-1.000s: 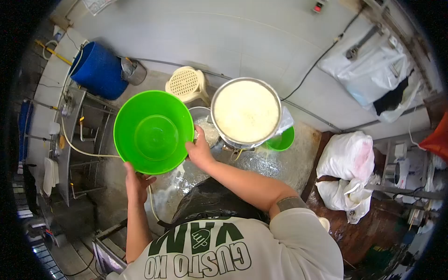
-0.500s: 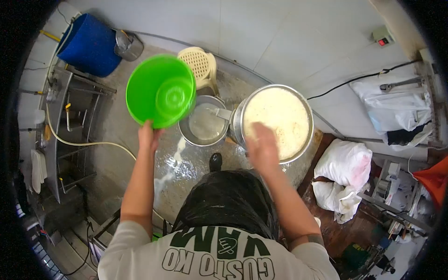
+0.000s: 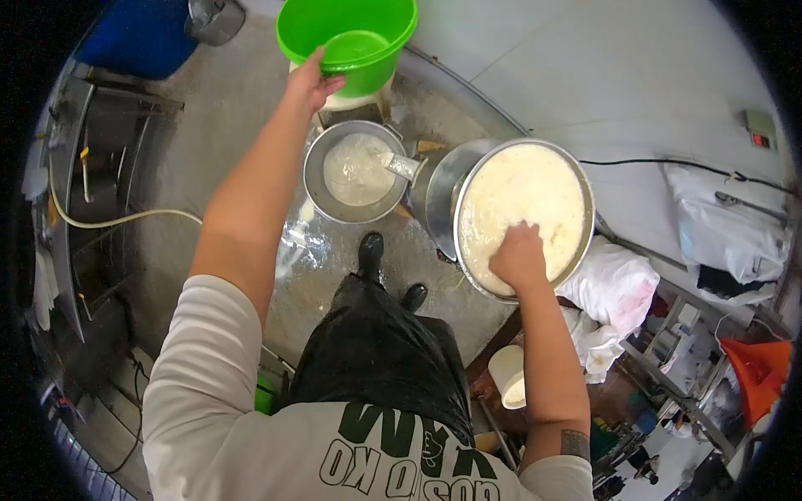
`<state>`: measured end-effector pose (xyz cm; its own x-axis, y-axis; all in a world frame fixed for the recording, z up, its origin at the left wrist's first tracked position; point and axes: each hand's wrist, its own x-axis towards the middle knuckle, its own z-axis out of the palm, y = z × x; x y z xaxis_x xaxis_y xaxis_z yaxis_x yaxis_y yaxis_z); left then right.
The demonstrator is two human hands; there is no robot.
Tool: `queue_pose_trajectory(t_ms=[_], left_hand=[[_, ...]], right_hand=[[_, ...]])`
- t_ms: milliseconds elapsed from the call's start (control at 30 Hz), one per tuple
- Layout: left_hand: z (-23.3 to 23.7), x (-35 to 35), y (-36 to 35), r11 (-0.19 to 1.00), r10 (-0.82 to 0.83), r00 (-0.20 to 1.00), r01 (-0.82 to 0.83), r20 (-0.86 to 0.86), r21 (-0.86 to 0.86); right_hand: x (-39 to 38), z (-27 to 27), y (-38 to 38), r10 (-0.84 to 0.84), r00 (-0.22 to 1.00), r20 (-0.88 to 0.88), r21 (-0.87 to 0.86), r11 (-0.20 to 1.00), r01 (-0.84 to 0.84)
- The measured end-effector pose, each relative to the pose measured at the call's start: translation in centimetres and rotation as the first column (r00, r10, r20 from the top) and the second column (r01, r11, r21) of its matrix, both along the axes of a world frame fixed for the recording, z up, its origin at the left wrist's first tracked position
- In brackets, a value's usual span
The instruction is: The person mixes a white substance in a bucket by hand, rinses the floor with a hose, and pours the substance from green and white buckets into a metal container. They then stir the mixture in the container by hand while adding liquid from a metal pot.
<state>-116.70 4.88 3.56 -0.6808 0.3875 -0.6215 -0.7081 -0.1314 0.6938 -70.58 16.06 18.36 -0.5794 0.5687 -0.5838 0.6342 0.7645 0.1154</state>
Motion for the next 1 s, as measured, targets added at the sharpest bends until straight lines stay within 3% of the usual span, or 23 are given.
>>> queue_pose_trajectory(t_ms=[67, 133, 167, 233, 300, 367, 400, 433, 467, 500, 533, 567, 600, 633, 667, 700, 800, 933, 1000], left_hand=[[2.5, 1.8, -0.1, 0.997, 0.024, 1.000, -0.023, 0.010, -0.077], [1.8, 4.1, -1.1, 0.981, 0.087, 0.996, -0.085, 0.004, -0.174], [0.0, 5.2, -2.3, 0.977, 0.107, 0.994, -0.103, 0.011, -0.187], [-4.2, 8.4, -4.8, 0.962, -0.100, 0.993, 0.080, -0.062, -0.261], [-9.8, 14.1, -7.7, 0.870, -0.065, 0.991, 0.000, -0.114, -0.493], [-15.5, 19.5, -11.1, 0.762, -0.017, 0.997, 0.063, 0.077, -0.645], [-19.6, 22.6, -12.8, 0.755, 0.005, 0.995, 0.062, 0.101, -0.653], [-24.0, 25.9, -14.5, 0.774, 0.148, 0.981, -0.037, 0.124, -0.632], [-27.2, 28.3, -15.8, 0.777, 0.287, 0.947, -0.142, 0.143, -0.614], [-28.3, 29.9, -16.5, 0.767, 0.306, 0.938, -0.140, 0.165, -0.626], [-28.4, 31.2, -17.0, 0.754, 0.346, 0.895, -0.086, 0.283, -0.651], [-29.0, 31.8, -17.3, 0.747, 0.383, 0.840, -0.035, 0.386, -0.664], [-30.5, 32.1, -17.5, 0.744, 0.397, 0.827, -0.035, 0.398, -0.667], [-32.5, 32.6, -17.5, 0.799, 0.407, 0.817, -0.102, 0.409, -0.593], [-34.3, 33.1, -17.5, 0.843, 0.412, 0.807, -0.163, 0.422, -0.512], [-34.9, 33.1, -17.0, 0.847, 0.454, 0.778, -0.225, 0.435, -0.482], [-37.1, 33.2, -15.6, 0.864, 0.498, 0.754, -0.391, 0.429, -0.317], [-37.6, 33.5, -13.4, 0.825, 0.562, 0.689, -0.425, 0.459, -0.372], [-36.7, 33.8, -13.0, 0.896, 0.442, 0.764, -0.345, 0.470, -0.281]], right_hand=[[1.7, -2.8, 1.7, 0.142, 0.990, 0.012, 0.028, 0.989, -0.142], [1.2, -2.3, 1.8, 0.098, 0.995, 0.019, -0.015, 0.995, -0.098], [1.2, -2.3, 1.9, 0.038, 0.999, 0.021, -0.045, 0.998, -0.037], [2.2, -3.4, 2.7, 0.169, 0.985, -0.013, 0.000, 0.986, -0.169], [3.7, -4.8, 3.9, 0.247, 0.968, 0.047, 0.010, 0.969, -0.247], [5.4, -5.9, 5.2, 0.335, 0.941, 0.054, 0.060, 0.939, -0.338], [5.5, -5.6, 5.4, 0.401, 0.915, 0.053, 0.063, 0.913, -0.404], [7.0, -6.5, 7.0, 0.444, 0.885, 0.141, -0.012, 0.895, -0.447], [8.0, -6.3, 7.4, 0.457, 0.889, -0.024, 0.055, 0.889, -0.455], [8.9, -6.1, 8.4, 0.457, 0.888, 0.046, 0.004, 0.889, -0.458], [10.9, -6.4, 9.7, 0.458, 0.889, 0.020, 0.109, 0.883, -0.457], [11.2, -5.7, 10.4, 0.320, 0.947, 0.009, 0.046, 0.946, -0.320], [12.4, -5.3, 12.1, 0.335, 0.942, 0.012, 0.004, 0.942, -0.335], [12.0, -4.0, 12.4, 0.324, 0.943, 0.079, 0.022, 0.945, -0.326], [9.0, -2.9, 10.7, 0.171, 0.980, 0.104, -0.033, 0.985, -0.169], [10.7, -2.5, 11.9, 0.079, 0.993, -0.092, -0.057, 0.995, -0.085], [8.1, -1.8, 11.0, 0.081, 0.991, -0.104, -0.065, 0.994, -0.088], [6.1, -1.8, 9.8, 0.109, 0.984, -0.138, -0.075, 0.990, -0.120], [5.7, -1.8, 9.0, 0.117, 0.981, -0.157, -0.084, 0.988, -0.131]])
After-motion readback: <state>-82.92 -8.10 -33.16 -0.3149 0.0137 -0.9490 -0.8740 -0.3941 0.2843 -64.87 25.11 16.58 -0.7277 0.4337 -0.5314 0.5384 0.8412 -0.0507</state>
